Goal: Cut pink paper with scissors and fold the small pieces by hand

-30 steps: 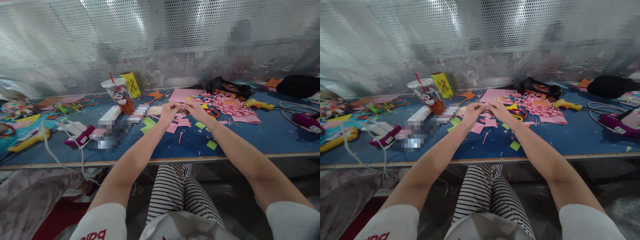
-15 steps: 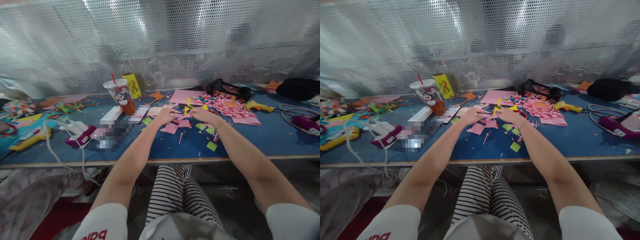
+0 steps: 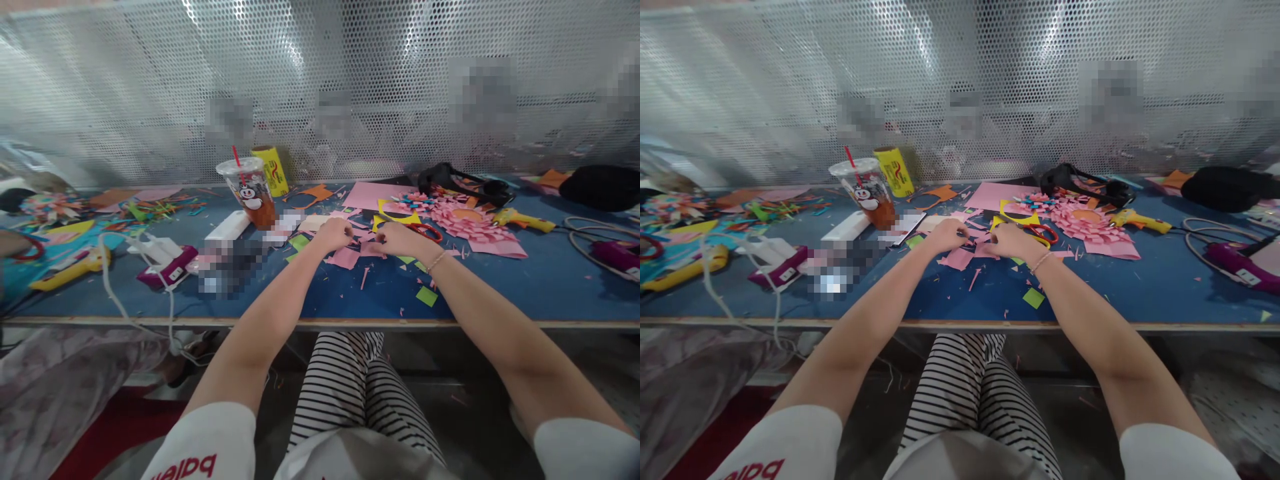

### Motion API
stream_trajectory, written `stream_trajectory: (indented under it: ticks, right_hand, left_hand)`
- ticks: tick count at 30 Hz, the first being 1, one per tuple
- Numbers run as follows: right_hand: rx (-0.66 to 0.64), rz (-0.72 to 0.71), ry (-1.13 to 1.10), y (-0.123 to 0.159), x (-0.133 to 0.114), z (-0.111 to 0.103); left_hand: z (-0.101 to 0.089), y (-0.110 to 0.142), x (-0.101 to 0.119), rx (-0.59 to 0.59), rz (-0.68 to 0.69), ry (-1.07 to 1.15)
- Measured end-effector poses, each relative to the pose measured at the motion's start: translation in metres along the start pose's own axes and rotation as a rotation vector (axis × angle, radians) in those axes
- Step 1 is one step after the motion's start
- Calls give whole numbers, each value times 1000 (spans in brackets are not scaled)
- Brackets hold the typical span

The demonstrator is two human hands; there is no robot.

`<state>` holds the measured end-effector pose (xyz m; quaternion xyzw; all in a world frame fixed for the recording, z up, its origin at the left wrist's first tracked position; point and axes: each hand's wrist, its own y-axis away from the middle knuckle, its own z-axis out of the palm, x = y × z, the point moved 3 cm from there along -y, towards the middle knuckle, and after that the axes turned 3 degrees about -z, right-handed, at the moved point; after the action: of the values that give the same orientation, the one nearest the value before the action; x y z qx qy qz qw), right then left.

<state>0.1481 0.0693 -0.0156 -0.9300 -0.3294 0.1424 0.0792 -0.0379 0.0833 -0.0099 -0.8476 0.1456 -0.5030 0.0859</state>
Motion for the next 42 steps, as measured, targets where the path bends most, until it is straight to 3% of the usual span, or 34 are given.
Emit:
stream_trajectory:
  ticks: [3,6,12,17,20,25,30,35,42]
  right_hand:
    - [-31,4,-23,1,-1,3]
    - [11,66,-131,0,1,1]
    - [155,143,-501,-4,7,-8]
    - [329,157,-645,-3,8,-17]
    - [375,117,-787,-4,4,-20]
    - [453,133,-974,-6,4,-18]
    - [573,160,-910,-7,3,-19]
    - [602,127,-748,-4,-1,-22]
    - [701,20,-295,3,-15,-32]
  left_hand:
    - [4,2,5,-83,105,-223]
    - [6,2,9,-74,132,-240]
    - [13,5,26,-198,86,23]
    - [15,12,33,-221,18,184]
    - [16,12,31,-188,-26,252]
    - [19,10,28,-38,-135,500]
    - [24,11,30,-43,-198,659]
    - [18,8,29,87,-158,711]
    - [13,10,33,137,-130,667]
